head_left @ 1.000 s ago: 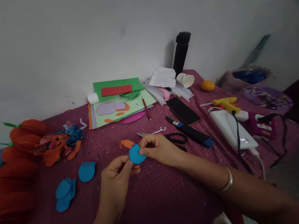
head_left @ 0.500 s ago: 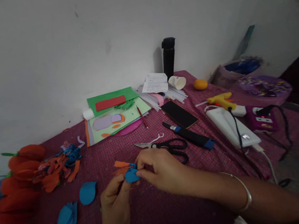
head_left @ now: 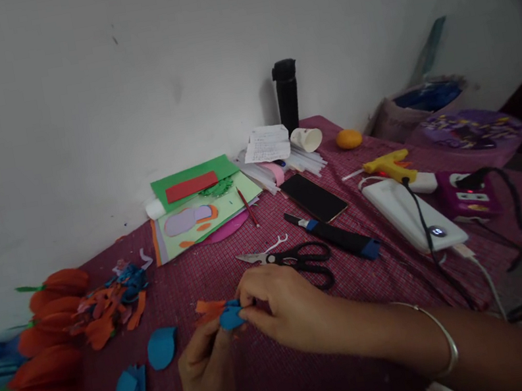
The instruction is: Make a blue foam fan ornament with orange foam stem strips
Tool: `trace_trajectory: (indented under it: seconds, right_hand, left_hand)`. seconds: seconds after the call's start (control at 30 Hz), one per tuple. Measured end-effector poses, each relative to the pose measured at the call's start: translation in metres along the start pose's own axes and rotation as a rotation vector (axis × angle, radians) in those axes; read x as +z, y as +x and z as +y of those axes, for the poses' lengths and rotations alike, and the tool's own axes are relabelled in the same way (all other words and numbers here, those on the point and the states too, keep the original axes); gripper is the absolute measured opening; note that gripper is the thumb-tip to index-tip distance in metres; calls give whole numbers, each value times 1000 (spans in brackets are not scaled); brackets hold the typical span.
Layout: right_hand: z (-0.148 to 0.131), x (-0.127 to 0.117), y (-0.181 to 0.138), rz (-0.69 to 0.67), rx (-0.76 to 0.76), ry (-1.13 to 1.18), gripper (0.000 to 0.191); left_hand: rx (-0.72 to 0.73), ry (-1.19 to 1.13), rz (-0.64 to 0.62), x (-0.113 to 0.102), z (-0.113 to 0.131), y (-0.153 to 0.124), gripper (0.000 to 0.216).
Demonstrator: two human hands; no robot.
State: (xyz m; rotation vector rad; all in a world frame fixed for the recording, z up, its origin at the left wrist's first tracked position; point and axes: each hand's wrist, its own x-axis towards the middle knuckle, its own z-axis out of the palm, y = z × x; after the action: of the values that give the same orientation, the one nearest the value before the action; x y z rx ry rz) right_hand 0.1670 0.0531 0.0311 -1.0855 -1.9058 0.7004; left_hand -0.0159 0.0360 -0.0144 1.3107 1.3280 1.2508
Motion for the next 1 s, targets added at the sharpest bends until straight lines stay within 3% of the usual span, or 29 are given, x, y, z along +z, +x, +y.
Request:
trace_trajectory:
  seconds: [0.33, 0.67, 1.0]
  right_hand:
    - [2, 5, -1, 47, -56, 20, 13]
    - [1, 7, -1, 84, -51, 103, 13]
    - [10, 18, 6, 71, 359, 589, 12]
  left_hand:
    - [213, 132, 54, 3, 15, -1, 5]
    - [195, 121, 40, 4, 14, -5, 8]
    - [201, 113, 87, 15, 26, -6, 6]
